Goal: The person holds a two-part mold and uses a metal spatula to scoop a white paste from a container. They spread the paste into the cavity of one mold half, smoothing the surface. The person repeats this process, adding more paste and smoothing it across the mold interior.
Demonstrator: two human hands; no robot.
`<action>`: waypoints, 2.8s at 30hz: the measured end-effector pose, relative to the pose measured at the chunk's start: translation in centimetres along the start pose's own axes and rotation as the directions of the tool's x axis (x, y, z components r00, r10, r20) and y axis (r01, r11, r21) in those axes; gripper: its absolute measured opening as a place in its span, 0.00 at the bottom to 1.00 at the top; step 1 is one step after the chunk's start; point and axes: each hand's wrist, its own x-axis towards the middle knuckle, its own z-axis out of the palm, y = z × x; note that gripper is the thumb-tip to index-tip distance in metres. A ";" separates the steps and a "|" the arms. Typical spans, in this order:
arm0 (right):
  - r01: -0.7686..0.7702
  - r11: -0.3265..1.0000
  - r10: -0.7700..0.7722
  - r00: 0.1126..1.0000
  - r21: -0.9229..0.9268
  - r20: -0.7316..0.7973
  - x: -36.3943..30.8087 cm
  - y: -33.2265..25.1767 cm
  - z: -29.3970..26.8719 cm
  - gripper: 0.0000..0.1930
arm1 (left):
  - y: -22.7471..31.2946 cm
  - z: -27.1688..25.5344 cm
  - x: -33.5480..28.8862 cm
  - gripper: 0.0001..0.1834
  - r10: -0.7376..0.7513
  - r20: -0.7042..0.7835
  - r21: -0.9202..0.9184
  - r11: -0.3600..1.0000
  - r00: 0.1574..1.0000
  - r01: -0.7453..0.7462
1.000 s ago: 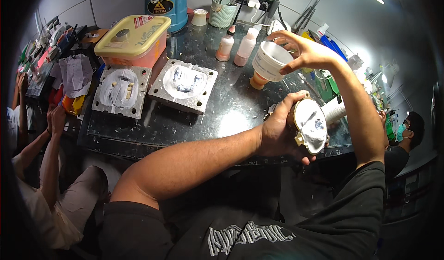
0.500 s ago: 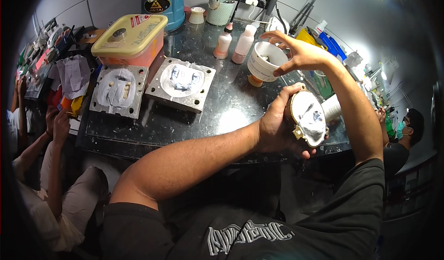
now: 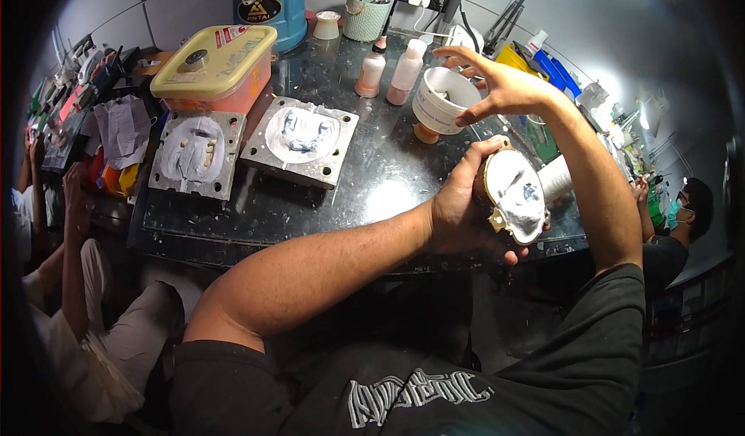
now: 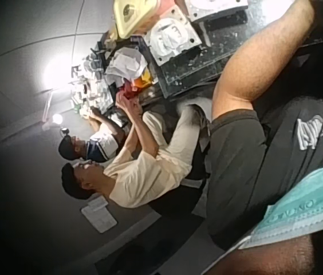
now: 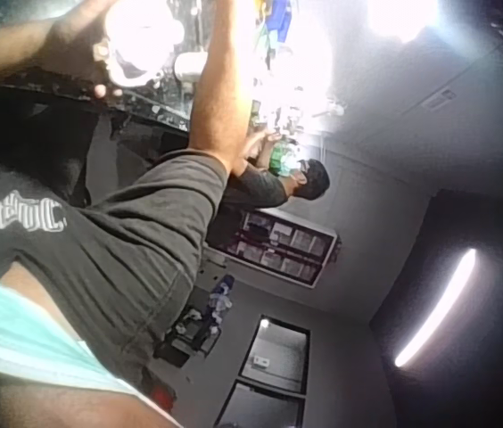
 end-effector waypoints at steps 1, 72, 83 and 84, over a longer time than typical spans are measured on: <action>0.003 1.000 -0.003 1.000 -0.010 -0.008 -0.2 0.1 -0.1 0.52 | 0.0 0.1 0.0 0.46 -0.001 0.001 0.001 1.000 1.000 0.001; -0.082 0.683 0.243 0.963 -0.726 0.119 -0.3 11.1 2.6 0.17 | 7.4 0.6 -7.6 0.48 0.622 -0.057 0.324 0.751 0.781 -0.575; -0.155 0.857 -0.117 0.870 -0.492 -0.478 -2.0 9.5 2.5 0.22 | 6.8 0.8 -7.7 0.44 0.713 -0.047 0.791 0.455 0.700 -0.410; -0.098 0.890 -0.186 0.814 -0.446 -0.551 -3.0 8.1 2.9 0.21 | 6.7 0.9 -7.8 0.43 0.659 -0.096 0.605 0.634 0.746 -0.482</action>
